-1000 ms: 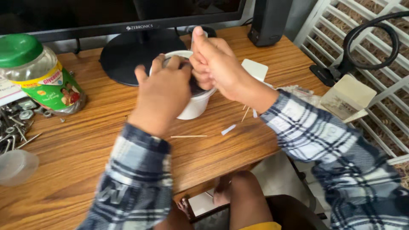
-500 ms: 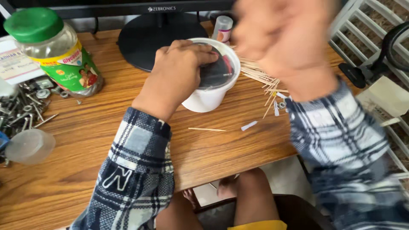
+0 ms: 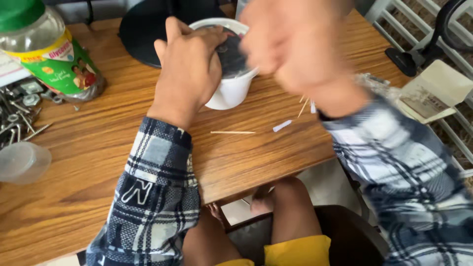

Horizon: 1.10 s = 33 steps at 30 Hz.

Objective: The person coils a black USB cable and a red USB cable by hand, then places them into a white plastic container. They secure the container with a lid and arrange scattered wooden sticks and plastic pieces on the table.

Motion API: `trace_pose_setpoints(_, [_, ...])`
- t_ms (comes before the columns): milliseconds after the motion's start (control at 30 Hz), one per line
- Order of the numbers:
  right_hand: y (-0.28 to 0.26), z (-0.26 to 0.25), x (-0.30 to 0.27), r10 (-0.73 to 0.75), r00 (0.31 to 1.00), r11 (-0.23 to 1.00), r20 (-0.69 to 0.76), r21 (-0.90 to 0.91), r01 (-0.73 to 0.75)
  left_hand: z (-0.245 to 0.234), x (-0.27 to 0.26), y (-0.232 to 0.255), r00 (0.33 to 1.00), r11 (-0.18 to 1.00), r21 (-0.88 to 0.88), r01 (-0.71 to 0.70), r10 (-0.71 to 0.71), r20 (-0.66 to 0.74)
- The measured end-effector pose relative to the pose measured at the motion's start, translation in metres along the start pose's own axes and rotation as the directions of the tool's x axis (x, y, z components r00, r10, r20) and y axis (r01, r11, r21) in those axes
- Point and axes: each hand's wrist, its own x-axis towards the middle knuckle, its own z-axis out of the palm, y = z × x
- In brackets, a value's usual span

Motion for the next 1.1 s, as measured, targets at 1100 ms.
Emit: trace_pose_setpoints(1100, [0.032, -0.052, 0.003, 0.099, 0.987, 0.992, 0.127, 0.071, -0.109, 0.016, -0.015, -0.005, 0.993, 0.999, -0.008, 0.042, -0.043, -0.112])
